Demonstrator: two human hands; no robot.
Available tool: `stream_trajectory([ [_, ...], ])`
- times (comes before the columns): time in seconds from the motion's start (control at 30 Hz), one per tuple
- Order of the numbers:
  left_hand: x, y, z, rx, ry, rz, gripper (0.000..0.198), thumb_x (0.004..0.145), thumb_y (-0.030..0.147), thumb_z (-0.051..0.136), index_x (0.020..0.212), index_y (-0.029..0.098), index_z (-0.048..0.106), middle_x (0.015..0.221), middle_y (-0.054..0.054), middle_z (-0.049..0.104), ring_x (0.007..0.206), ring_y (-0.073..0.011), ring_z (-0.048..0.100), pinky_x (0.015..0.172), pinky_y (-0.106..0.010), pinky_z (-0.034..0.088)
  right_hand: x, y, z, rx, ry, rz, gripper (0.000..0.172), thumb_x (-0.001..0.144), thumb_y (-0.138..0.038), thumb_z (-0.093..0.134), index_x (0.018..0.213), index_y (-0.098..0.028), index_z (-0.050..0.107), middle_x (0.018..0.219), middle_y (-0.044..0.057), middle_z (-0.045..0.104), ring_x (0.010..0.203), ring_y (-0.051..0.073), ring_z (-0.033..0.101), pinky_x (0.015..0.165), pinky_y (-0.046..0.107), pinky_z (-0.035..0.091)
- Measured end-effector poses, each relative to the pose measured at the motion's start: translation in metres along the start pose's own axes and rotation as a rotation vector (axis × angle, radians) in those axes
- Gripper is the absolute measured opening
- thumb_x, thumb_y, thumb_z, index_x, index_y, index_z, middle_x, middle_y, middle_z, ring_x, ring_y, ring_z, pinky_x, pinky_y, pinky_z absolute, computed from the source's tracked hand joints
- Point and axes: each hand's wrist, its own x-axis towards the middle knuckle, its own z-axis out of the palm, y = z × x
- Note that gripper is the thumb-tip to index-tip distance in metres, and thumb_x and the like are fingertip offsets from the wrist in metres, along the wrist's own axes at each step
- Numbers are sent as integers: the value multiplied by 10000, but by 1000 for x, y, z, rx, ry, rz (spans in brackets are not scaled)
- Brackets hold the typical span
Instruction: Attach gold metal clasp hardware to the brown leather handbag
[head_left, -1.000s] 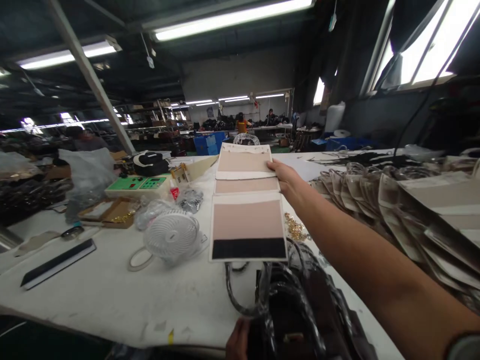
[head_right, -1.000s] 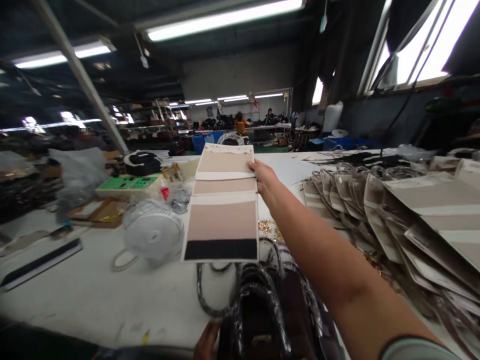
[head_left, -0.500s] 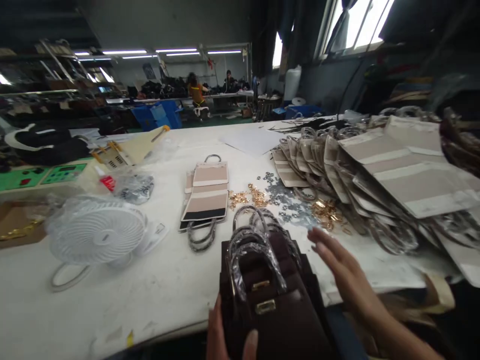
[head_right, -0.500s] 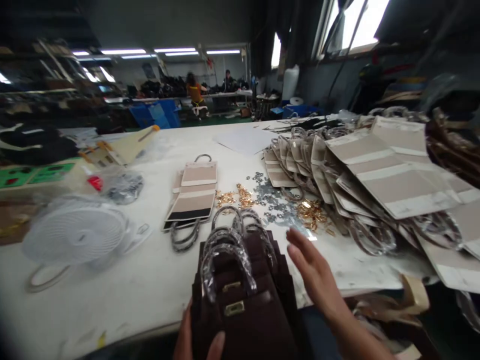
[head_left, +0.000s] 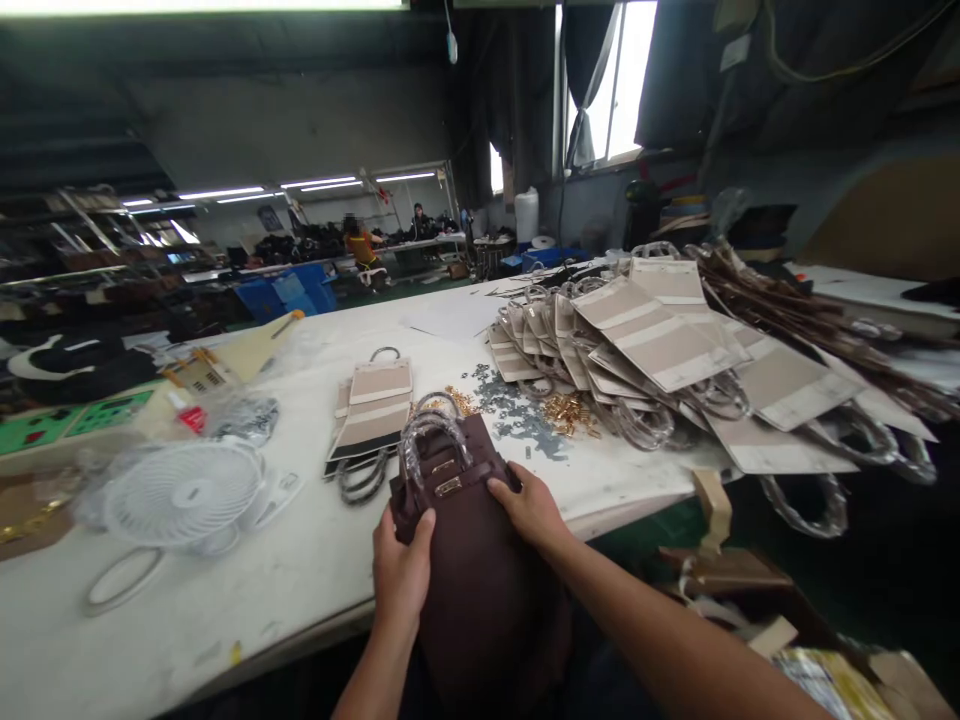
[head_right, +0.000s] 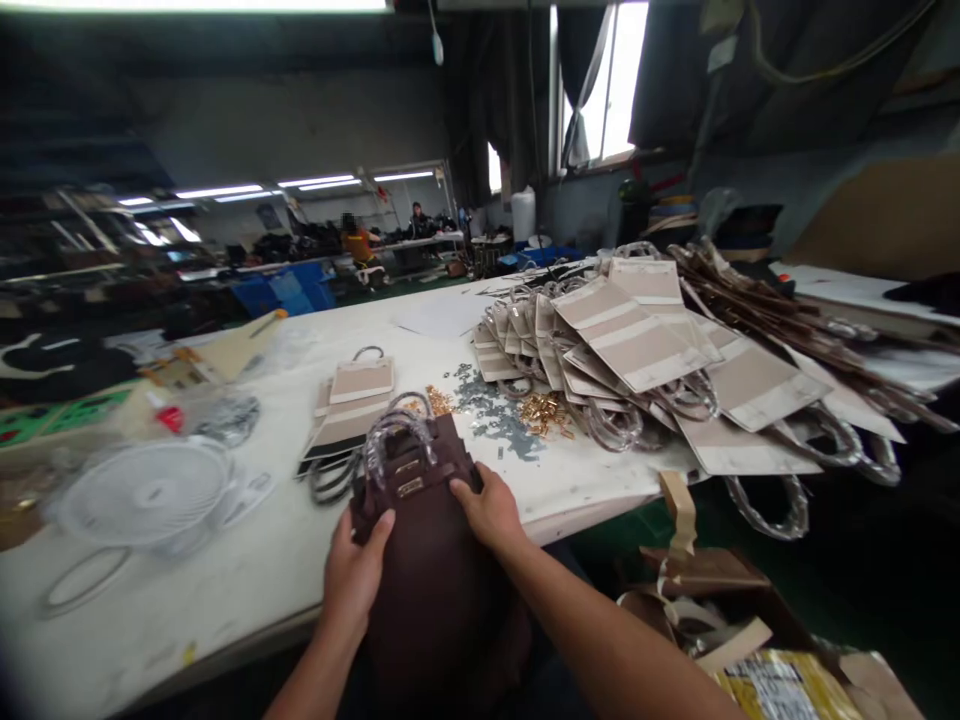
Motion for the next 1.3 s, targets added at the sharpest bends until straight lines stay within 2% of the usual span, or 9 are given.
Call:
stream_trajectory([
  [0.17, -2, -11, 1, 192, 81, 74, 743, 844, 565, 694, 1432, 144, 524, 1433, -203, 581, 1377, -402, 520, 1166, -567, 413, 4, 28, -26, -43, 12, -29, 513, 1013, -590, 558, 1303, -191, 697, 1256, 105, 747, 1097, 283, 743, 913, 387, 615],
  [0.43, -7, -17, 2, 350, 201, 395, 622, 918, 530, 635, 1414, 168, 531, 1342, -186, 597, 1285, -382, 532, 1118, -598, 445, 98, 101, -86, -421, 129, 170, 330, 840, -391, 780, 1107, -199, 769, 1239, 146, 696, 1047, 302, 678, 874, 377, 506],
  [0.67, -14, -15, -7, 417, 131, 450, 438, 954, 386, 657, 1357, 223, 606, 1281, -137, 573, 1207, -330, 564, 1061, -531, 494, 116, 101, -98, -561, -4, 185, 228, 902, -303, 633, 737, -185, 736, 858, 142, 741, 883, 318, 678, 775, 383, 443],
  [0.77, -13, -15, -10, 388, 123, 437, 324, 933, 342, 695, 1239, 239, 663, 1262, -121, 561, 1183, -312, 576, 1033, -491, 513, 97, 85, -109, -542, -2, 159, 219, 918, -305, 600, 795, -193, 743, 861, 124, 746, 866, 308, 679, 790, 390, 464],
  [0.83, -12, -15, -9, 347, 125, 408, 243, 897, 320, 738, 1111, 224, 674, 1229, -114, 561, 1166, -307, 578, 1016, -479, 516, 70, 63, -102, -371, 48, 175, 271, 947, -423, 600, 933, -197, 751, 871, 103, 744, 810, 284, 681, 748, 381, 501],
  [0.9, -11, -16, -7, 303, 128, 374, 215, 854, 283, 780, 1008, 214, 648, 1192, -105, 561, 1151, -301, 575, 1004, -471, 512, 33, 34, -78, 147, 93, 193, 371, 918, -559, 667, 1006, -204, 734, 923, 89, 735, 788, 258, 679, 722, 368, 545],
  [1.0, -11, -16, -7, 229, 137, 361, 208, 829, 239, 790, 900, 216, 596, 1135, -82, 547, 1117, -278, 574, 976, -439, 501, -21, -15, -22, 693, -114, 176, 406, 758, -498, 886, 1026, -240, 723, 1002, 41, 713, 779, 206, 660, 724, 337, 576],
  [1.13, -18, -11, -13, 94, 196, 358, 220, 924, 300, 690, 789, 219, 537, 1026, -56, 552, 1059, -241, 586, 937, -384, 482, -52, -52, 32, 679, -270, 146, 330, 819, -501, 854, 966, -220, 763, 874, 47, 709, 725, 199, 637, 647, 312, 547],
  [1.3, -28, 2, -26, -278, 163, -24, 247, 922, 426, 689, 1024, 217, 604, 965, -36, 667, 892, -192, 657, 807, -313, 525, -51, -51, 36, 466, -153, -90, 239, 866, -484, 807, 861, -245, 798, 1099, 84, 701, 1029, 278, 651, 861, 380, 537],
])
